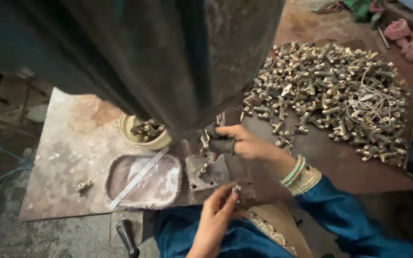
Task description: The person sits at a bench machine and repeatedly picks up small metal fittings from a pile on the worktable, places each fitting under the machine head, operates the machine on it, and drops the processed fitting into a bowl, working through the pile one piece at a time.
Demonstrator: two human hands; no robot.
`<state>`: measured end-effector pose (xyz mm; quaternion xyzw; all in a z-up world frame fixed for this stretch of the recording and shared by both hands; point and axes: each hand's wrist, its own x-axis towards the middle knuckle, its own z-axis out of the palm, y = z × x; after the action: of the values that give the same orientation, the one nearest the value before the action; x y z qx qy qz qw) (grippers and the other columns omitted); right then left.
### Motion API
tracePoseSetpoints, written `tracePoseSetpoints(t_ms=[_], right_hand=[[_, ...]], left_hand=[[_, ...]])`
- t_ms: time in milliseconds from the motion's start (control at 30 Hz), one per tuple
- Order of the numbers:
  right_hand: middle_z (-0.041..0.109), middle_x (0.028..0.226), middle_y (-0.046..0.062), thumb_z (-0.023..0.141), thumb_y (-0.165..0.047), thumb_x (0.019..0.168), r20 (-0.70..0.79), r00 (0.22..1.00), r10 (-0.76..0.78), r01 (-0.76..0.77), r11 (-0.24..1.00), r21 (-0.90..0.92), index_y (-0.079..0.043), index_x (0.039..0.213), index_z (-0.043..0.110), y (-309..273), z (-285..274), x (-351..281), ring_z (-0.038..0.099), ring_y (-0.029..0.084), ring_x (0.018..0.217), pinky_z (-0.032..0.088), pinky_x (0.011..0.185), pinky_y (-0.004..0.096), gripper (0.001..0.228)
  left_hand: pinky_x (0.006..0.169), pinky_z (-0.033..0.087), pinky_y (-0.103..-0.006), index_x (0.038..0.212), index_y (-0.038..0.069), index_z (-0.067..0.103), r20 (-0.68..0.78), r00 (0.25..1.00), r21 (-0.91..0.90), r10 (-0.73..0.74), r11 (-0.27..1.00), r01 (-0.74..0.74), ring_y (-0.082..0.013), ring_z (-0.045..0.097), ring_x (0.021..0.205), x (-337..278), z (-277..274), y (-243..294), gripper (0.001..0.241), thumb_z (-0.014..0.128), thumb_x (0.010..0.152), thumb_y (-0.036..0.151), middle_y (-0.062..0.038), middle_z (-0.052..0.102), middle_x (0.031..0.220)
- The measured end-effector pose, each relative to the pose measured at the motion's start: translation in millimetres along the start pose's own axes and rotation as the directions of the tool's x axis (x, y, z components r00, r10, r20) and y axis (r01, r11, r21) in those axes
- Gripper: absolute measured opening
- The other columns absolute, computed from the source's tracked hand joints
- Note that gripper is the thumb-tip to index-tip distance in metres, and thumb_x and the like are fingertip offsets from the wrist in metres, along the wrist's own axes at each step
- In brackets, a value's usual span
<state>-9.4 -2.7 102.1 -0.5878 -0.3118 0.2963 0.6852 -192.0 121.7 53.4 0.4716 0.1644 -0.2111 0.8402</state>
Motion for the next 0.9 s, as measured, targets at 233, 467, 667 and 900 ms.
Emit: tracePoseSetpoints(t_ms=[233,467,667,900], right_hand=[[0.075,0.109,0.006,0.063,-0.011,0.1,-0.001,0.996,0.089,-0.088,0.994,-0.063,0.002,0.127,0.068,-7.9,6.3,-3.2,0.069,0.012,0.099,0.057,0.088,0.029,0.03],[0.074,0.111,0.006,0.063,-0.009,0.101,-0.019,1.0,-0.009,0.009,0.999,-0.033,0.004,0.128,0.066,28.2,-6.9,0.4,0.069,0.013,0.1,0.057,0.088,0.028,0.03],[0.073,0.115,0.006,0.065,-0.003,0.097,-0.219,0.973,-0.07,0.042,0.991,-0.13,0.006,0.13,0.065,49.2,10.9,-4.1,0.066,0.014,0.105,0.054,0.092,0.029,0.034],[0.071,0.112,0.016,0.064,-0.01,0.072,-0.488,0.834,-0.258,-0.228,0.644,-0.73,-0.011,0.122,0.07,-8.4,59.0,-20.1,0.062,0.033,0.115,0.043,0.103,0.045,0.051]], left_hand=[[0.085,0.059,-0.035,0.13,0.007,0.067,0.352,0.365,0.865,0.862,-0.15,-0.48,-0.029,0.072,0.102,0.7,-12.1,24.2,0.041,0.062,0.089,0.0,-0.011,0.068,0.12],[0.078,0.054,-0.0448,0.137,-0.003,0.053,0.021,0.751,0.996,0.66,0.05,-0.072,-0.0344,0.065,0.097,-1.5,5.8,57.3,0.05,0.061,0.088,0.001,-0.015,0.067,0.105],[0.07,0.056,-0.0389,0.128,-0.002,0.059,0.263,0.581,0.963,0.77,-0.25,-0.105,-0.0364,0.064,0.095,18.5,9.0,55.6,0.058,0.063,0.069,0.0,-0.018,0.067,0.102],[0.072,0.053,-0.0414,0.115,0.006,0.061,0.295,0.634,0.954,0.715,-0.255,-0.156,-0.0305,0.064,0.092,150.0,3.5,-49.7,0.038,0.067,0.078,0.013,-0.012,0.067,0.096]])
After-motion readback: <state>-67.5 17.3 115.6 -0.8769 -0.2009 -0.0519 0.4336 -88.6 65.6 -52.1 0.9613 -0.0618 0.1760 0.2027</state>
